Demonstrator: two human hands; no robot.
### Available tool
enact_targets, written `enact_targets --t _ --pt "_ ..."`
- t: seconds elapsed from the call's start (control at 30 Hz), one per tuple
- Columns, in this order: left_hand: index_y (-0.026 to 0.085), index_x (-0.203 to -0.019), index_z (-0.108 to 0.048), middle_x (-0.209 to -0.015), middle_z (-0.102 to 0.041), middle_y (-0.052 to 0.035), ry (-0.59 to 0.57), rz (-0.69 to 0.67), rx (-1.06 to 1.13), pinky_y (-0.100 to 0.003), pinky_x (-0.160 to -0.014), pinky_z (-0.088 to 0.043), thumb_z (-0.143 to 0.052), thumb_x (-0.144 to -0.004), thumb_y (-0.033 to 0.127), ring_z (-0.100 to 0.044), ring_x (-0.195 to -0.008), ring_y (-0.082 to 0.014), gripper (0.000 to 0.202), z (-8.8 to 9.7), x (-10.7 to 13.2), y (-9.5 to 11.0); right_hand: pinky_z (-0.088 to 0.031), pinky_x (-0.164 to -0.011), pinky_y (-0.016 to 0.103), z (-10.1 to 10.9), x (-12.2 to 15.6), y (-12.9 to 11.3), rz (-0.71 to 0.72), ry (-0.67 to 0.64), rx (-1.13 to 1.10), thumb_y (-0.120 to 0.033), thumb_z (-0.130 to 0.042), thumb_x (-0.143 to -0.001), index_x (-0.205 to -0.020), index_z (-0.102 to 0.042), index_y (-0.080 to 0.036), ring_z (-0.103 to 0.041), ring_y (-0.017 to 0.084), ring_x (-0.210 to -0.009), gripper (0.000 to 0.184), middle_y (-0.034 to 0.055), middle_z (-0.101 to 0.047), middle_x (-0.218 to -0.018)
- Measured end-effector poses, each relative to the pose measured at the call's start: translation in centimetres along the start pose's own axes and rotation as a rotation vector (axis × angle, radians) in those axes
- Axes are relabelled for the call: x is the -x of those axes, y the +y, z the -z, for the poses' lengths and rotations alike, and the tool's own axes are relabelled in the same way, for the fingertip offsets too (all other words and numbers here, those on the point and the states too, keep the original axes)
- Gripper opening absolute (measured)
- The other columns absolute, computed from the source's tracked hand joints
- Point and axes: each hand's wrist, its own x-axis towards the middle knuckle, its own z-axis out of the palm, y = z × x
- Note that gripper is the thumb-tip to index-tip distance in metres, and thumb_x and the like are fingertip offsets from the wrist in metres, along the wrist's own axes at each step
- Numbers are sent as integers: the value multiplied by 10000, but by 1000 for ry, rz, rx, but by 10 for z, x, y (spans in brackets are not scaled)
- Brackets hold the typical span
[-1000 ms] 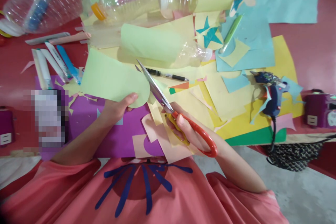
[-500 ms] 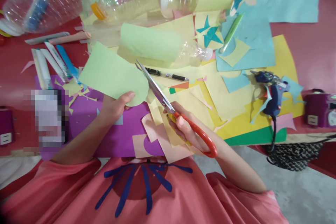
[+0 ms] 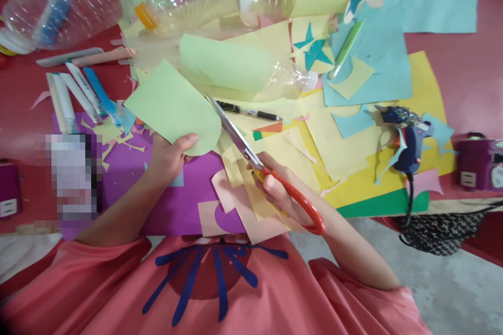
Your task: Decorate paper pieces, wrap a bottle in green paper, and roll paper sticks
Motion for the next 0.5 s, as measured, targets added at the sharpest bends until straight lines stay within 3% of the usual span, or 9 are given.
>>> enact_targets --t 0.23,0.5 --pt "184 -638 -614 -495 -504 51 1 1 93 -179 -323 -340 -710 -646 377 -377 -355 -50 216 0 -2 2 -190 -355 211 -1 0 -2 -26 5 -47 -766 -421 -819 -1001 -485 -235 -236 40 -429 565 -66 -371 -670" --pt "191 -602 -584 -467 -477 50 7 -2 82 -185 -307 -310 -696 -638 384 -348 -338 -51 226 -3 -2 3 -195 -340 214 0 0 1 -15 11 -53 -725 -435 -844 -1009 -502 -250 -233 46 -424 508 -65 -372 -666"
